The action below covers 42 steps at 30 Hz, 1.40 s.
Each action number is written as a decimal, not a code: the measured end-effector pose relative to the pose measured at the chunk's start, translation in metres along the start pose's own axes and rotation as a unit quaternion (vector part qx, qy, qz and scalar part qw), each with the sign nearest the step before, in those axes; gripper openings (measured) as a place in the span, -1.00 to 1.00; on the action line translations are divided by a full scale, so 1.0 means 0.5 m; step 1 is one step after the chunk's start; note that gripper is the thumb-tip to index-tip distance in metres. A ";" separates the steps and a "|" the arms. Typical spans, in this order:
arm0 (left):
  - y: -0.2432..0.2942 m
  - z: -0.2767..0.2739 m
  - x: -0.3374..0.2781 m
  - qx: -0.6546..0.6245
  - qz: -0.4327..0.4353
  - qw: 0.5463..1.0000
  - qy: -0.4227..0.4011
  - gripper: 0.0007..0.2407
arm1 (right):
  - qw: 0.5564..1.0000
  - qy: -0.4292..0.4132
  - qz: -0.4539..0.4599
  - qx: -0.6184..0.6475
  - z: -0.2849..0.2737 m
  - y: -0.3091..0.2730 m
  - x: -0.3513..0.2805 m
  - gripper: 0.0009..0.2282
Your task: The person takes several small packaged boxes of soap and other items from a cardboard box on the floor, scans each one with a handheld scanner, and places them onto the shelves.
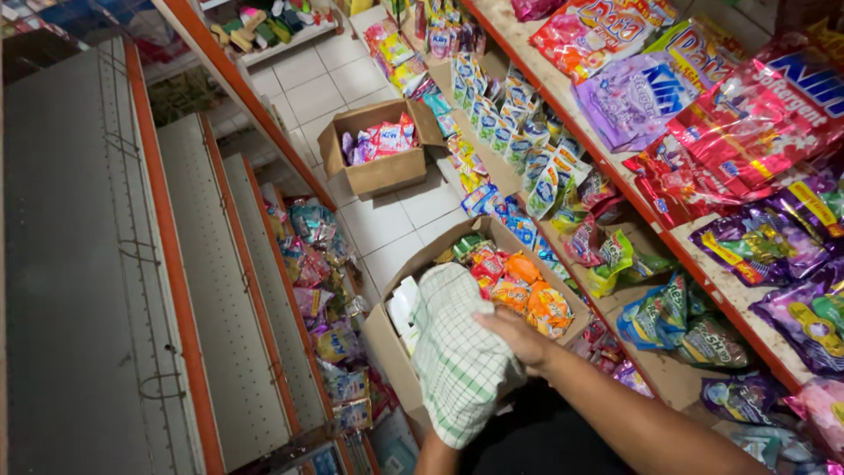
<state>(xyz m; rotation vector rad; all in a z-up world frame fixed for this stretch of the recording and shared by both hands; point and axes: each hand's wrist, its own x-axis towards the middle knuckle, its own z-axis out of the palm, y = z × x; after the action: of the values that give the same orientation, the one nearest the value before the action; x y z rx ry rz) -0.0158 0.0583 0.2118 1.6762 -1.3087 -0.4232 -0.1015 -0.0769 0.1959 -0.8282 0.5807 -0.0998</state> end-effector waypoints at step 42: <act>0.011 -0.010 0.021 0.014 -0.007 1.000 -0.012 -0.66 | 0.974 0.133 -0.178 -0.050 -0.057 0.117 0.005 -0.56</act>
<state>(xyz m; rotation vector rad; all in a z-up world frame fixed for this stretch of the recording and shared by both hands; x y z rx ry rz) -0.0115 0.0513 0.2215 1.7087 -1.3258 -0.4358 -0.1224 -0.0569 0.1375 -1.0202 0.6870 -0.5190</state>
